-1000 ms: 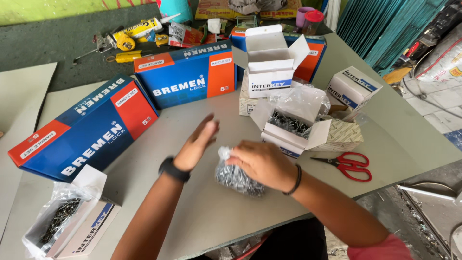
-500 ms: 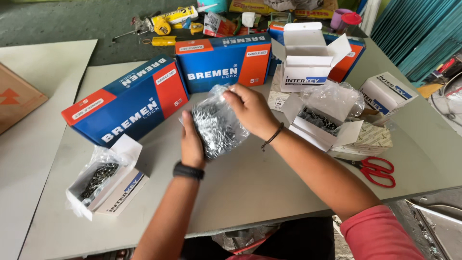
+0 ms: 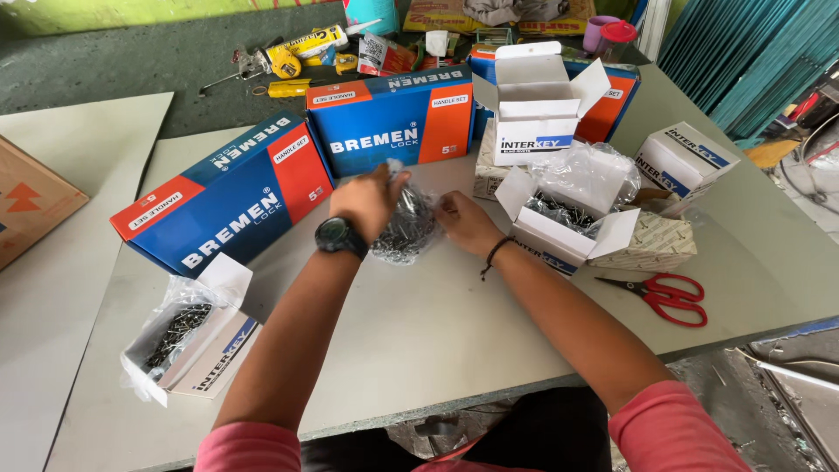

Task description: The person empties a plastic bag of screws onto a table, spreads them out, and then picks them up one by one to place them into a small clear container. The person also handles several cardboard boxes labeled 'Bremen Lock' and 'Interkey' on the table.

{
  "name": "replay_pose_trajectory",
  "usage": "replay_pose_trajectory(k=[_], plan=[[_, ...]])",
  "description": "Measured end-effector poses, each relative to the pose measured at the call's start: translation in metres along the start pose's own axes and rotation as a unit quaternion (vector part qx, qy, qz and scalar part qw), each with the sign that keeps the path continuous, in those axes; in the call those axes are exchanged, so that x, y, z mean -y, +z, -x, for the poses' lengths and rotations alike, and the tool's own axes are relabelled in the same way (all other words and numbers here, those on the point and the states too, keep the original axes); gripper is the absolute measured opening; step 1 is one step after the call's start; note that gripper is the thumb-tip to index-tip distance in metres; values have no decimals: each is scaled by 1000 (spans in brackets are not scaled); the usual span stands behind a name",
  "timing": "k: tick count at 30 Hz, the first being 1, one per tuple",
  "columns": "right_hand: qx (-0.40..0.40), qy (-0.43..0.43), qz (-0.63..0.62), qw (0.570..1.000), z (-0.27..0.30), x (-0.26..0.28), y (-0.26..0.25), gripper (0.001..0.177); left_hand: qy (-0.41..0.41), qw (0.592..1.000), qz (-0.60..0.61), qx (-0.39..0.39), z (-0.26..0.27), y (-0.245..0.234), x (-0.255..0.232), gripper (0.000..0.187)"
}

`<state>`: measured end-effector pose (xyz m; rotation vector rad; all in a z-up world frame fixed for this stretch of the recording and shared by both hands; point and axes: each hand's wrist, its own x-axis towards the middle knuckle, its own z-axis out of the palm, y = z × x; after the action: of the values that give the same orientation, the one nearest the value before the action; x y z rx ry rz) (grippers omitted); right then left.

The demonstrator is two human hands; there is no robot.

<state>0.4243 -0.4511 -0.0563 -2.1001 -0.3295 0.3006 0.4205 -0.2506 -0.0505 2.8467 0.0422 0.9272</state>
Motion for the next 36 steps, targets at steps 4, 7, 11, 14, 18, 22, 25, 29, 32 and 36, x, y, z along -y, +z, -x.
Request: replay_pose_trajectory(k=[4, 7, 11, 14, 18, 22, 25, 29, 32, 36], plan=[[-21, -15, -53, 998, 12, 1, -1, 66, 122, 991, 21, 44, -24, -24, -16, 42], [-15, -10, -36, 999, 25, 17, -8, 66, 172, 985, -6, 24, -33, -21, -28, 38], [-13, -77, -58, 995, 16, -1, -9, 67, 221, 975, 5, 30, -43, -18, -36, 39], [-21, -104, -97, 990, 22, -6, -9, 63, 236, 971, 4, 32, -47, -17, -37, 41], [-38, -150, -193, 969, 26, -13, -3, 59, 261, 964, 13, 48, -47, -31, -41, 43], [-27, -236, -234, 943, -3, -53, 7, 54, 267, 962, 6, 51, -46, -45, -45, 44], [-29, -277, -262, 924, -7, -59, 9, 55, 287, 955, 14, 70, -49, -52, -43, 47], [-43, -263, -261, 928, -9, -67, 5, 56, 319, 945, 8, 72, -52, -70, -48, 44], [-89, -303, -204, 926, -2, -54, 0, 48, 323, 942, 36, 85, -53, -76, -56, 49], [-187, -338, -92, 918, 9, -22, -5, 58, 315, 940, 91, 92, -50, -80, -59, 66]])
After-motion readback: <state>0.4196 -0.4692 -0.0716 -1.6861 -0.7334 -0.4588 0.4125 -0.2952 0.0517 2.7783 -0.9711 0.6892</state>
